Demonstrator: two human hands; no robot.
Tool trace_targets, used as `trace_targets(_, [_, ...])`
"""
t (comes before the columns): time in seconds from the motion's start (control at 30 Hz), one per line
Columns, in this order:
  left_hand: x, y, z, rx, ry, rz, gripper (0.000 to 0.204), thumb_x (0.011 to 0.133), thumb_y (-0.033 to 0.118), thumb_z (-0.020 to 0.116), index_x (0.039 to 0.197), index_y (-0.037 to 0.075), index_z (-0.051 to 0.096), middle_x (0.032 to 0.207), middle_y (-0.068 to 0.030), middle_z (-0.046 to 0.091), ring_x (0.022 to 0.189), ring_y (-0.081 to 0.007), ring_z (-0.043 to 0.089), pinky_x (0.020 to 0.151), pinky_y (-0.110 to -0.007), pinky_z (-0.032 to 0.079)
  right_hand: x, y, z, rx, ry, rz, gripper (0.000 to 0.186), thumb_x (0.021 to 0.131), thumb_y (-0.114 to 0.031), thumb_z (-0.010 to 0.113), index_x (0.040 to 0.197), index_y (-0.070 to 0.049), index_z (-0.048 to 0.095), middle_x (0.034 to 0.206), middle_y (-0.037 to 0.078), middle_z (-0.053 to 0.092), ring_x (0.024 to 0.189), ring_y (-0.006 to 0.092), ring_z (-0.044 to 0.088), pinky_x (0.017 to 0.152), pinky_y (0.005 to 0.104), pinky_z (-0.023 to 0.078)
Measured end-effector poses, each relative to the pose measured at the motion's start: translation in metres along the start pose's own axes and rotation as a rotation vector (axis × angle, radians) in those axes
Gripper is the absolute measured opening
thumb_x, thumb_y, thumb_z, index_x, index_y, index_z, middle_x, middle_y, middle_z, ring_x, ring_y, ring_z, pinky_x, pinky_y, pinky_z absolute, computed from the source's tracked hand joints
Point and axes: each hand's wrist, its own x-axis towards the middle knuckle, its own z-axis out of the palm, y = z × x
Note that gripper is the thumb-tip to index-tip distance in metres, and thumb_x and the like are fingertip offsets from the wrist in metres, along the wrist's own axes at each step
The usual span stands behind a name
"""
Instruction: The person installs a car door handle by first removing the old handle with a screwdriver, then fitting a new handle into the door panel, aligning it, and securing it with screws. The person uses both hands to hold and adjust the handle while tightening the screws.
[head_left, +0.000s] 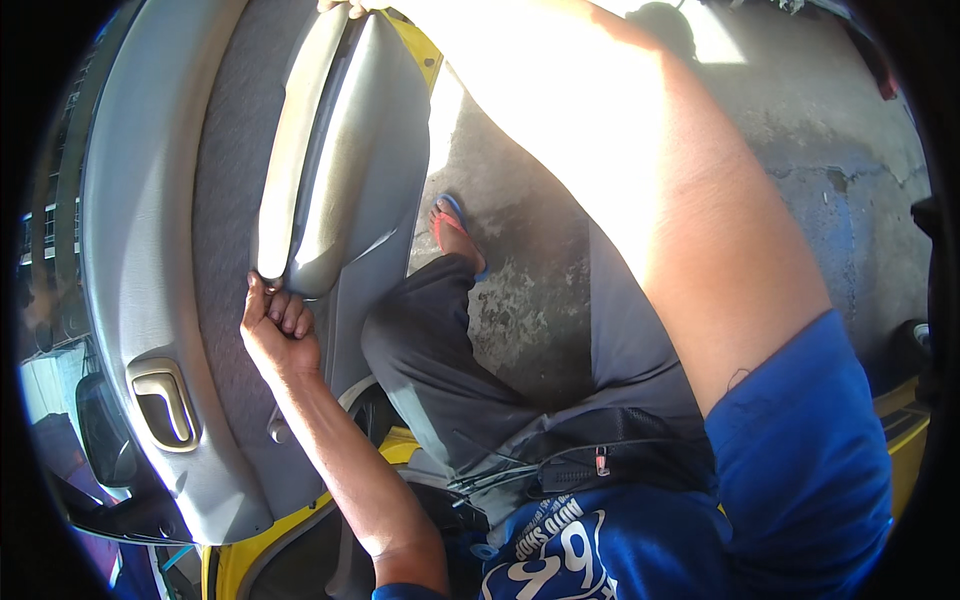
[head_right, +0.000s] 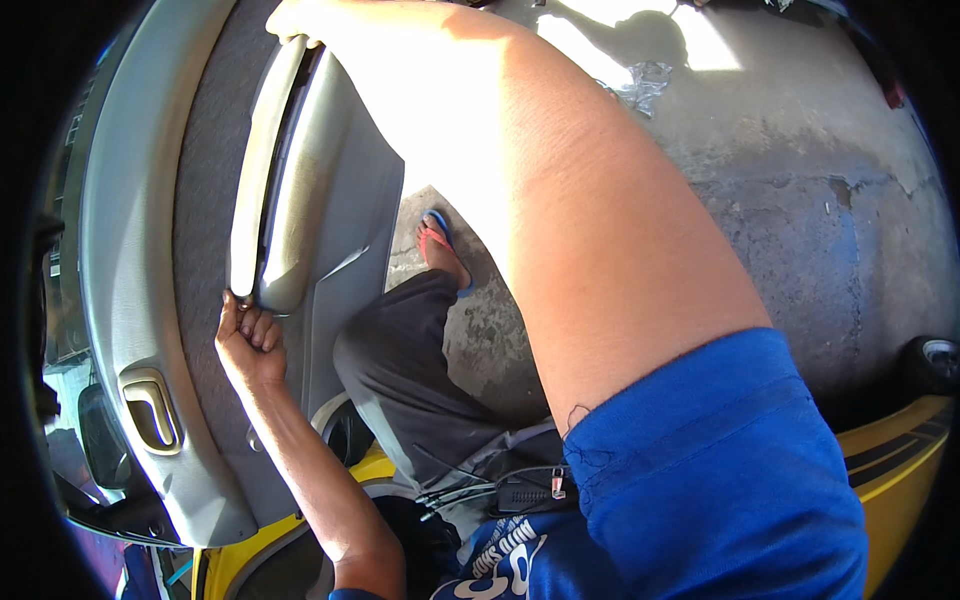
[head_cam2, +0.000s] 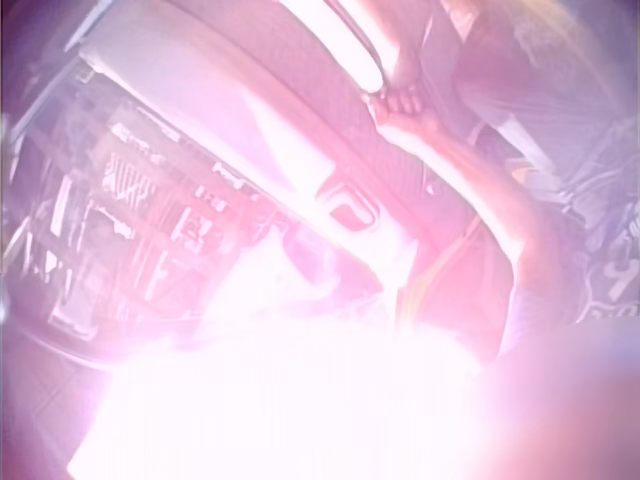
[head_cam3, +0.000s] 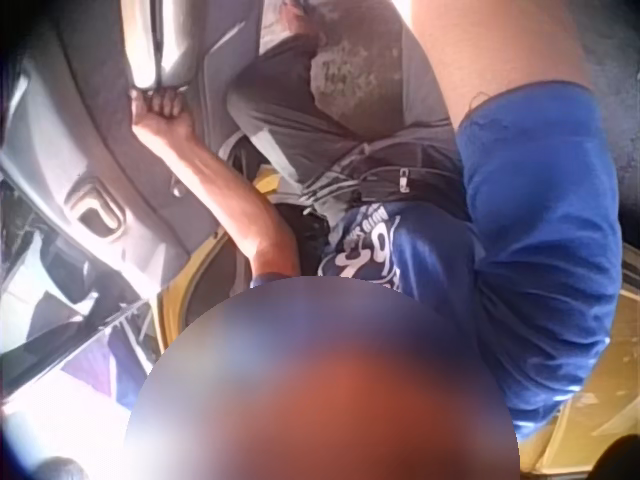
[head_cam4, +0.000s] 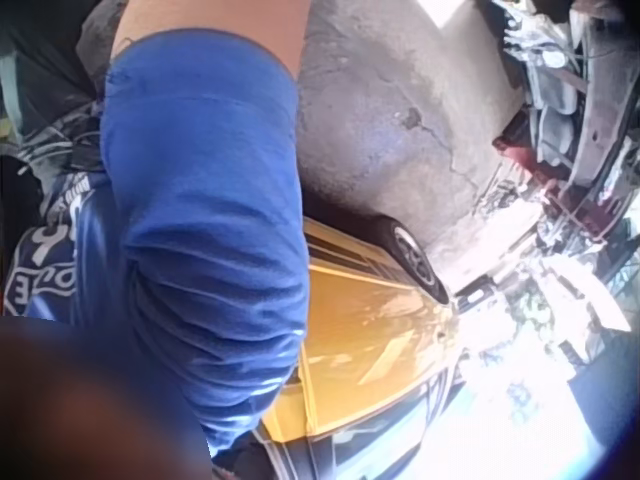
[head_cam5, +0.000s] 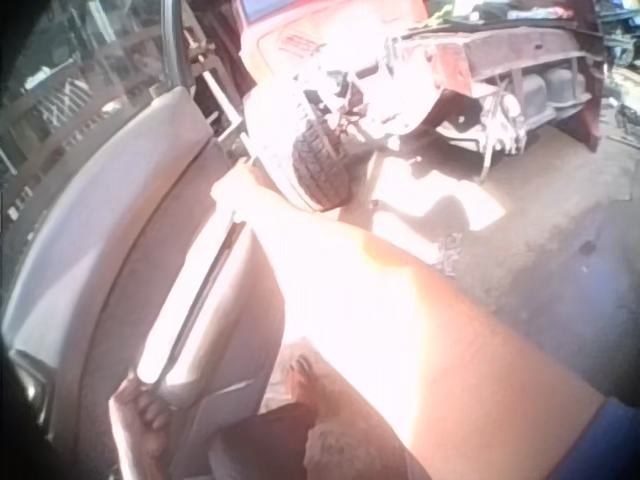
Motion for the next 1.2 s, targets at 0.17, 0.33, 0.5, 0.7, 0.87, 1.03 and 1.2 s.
trace_targets(0.17, [0.001, 0.003, -0.001, -0.017, 0.024, -0.021, 0.030, 0.106, 0.030, 0.061, 0.088, 0.007, 0.055, 0.061, 0.0062, 0.035, 0.047, -0.0057, 0.030, 0.039, -0.024, 0.023, -0.005, 0.002, -0.004, 0.039, -0.013, -0.005, 0.015, 0.082, -0.031, 0.074, 0.078, -0.017, 0.073, 0.065, -0.004, 0.070, 0.054, 0.0090, 0.067, 0.056, 0.0263, 0.053])
trace_targets(0.33, [0.002, 0.002, 0.000, -0.010, 0.010, -0.029, 0.030, 0.106, 0.031, 0.060, 0.088, 0.008, 0.055, 0.061, 0.0053, 0.035, 0.047, -0.0060, 0.030, 0.039, -0.024, 0.023, -0.003, 0.003, -0.007, 0.064, -0.024, -0.010, 0.014, 0.082, -0.030, 0.073, 0.076, -0.017, 0.072, 0.063, -0.004, 0.068, 0.052, 0.0087, 0.066, 0.053, 0.0261, 0.052])
trace_targets(0.5, [0.001, 0.001, 0.000, 0.017, 0.018, 0.001, 0.031, 0.107, 0.032, 0.059, 0.089, 0.007, 0.055, 0.061, 0.0052, 0.035, 0.047, -0.0062, 0.030, 0.039, -0.024, 0.024, 0.008, 0.001, -0.008, 0.048, -0.036, -0.025, 0.015, 0.083, -0.029, 0.072, 0.074, -0.017, 0.071, 0.061, -0.005, 0.067, 0.050, 0.0084, 0.065, 0.051, 0.0259, 0.052])
trace_targets(0.7, [0.003, 0.006, -0.003, 0.007, 0.010, -0.048, 0.032, 0.107, 0.033, 0.059, 0.089, 0.006, 0.056, 0.061, 0.0050, 0.035, 0.048, -0.0065, 0.030, 0.040, -0.024, 0.024, 0.000, 0.002, -0.004, -0.053, 0.067, -0.064, 0.015, 0.083, -0.026, 0.071, 0.072, -0.016, 0.069, 0.061, -0.005, 0.067, 0.048, 0.0090, 0.063, 0.049, 0.0259, 0.050])
trace_targets(0.87, [0.005, 0.010, -0.004, 0.023, -0.003, -0.084, 0.033, 0.107, 0.033, 0.059, 0.089, 0.005, 0.055, 0.061, 0.0049, 0.035, 0.048, -0.0068, 0.029, 0.040, -0.024, 0.024, -0.017, 0.010, -0.016, 0.136, 0.011, -0.085, 0.018, 0.088, -0.024, 0.066, 0.081, -0.009, 0.073, 0.073, 0.005, 0.072, 0.064, 0.0159, 0.070, 0.057, 0.0296, 0.056])
trace_targets(1.03, [0.005, 0.011, -0.003, 0.031, -0.001, -0.091, 0.033, 0.107, 0.033, 0.059, 0.089, 0.005, 0.055, 0.061, 0.0051, 0.034, 0.048, -0.0068, 0.029, 0.040, -0.024, 0.024, -0.027, 0.015, -0.027, 0.323, -0.042, -0.121, 0.026, 0.094, -0.021, 0.060, 0.090, -0.001, 0.077, 0.085, 0.015, 0.077, 0.080, 0.0228, 0.077, 0.066, 0.0334, 0.061])
trace_targets(1.2, [0.005, 0.011, -0.001, 0.000, 0.003, -0.091, 0.034, 0.107, 0.034, 0.060, 0.091, 0.003, 0.058, 0.060, 0.0059, 0.034, 0.047, -0.0063, 0.029, 0.040, -0.023, 0.024, -0.026, 0.019, -0.020, 0.387, 0.083, -0.098, 0.023, 0.091, -0.020, 0.064, 0.089, -0.001, 0.076, 0.088, 0.016, 0.078, 0.083, 0.0229, 0.077, 0.070, 0.0342, 0.061])
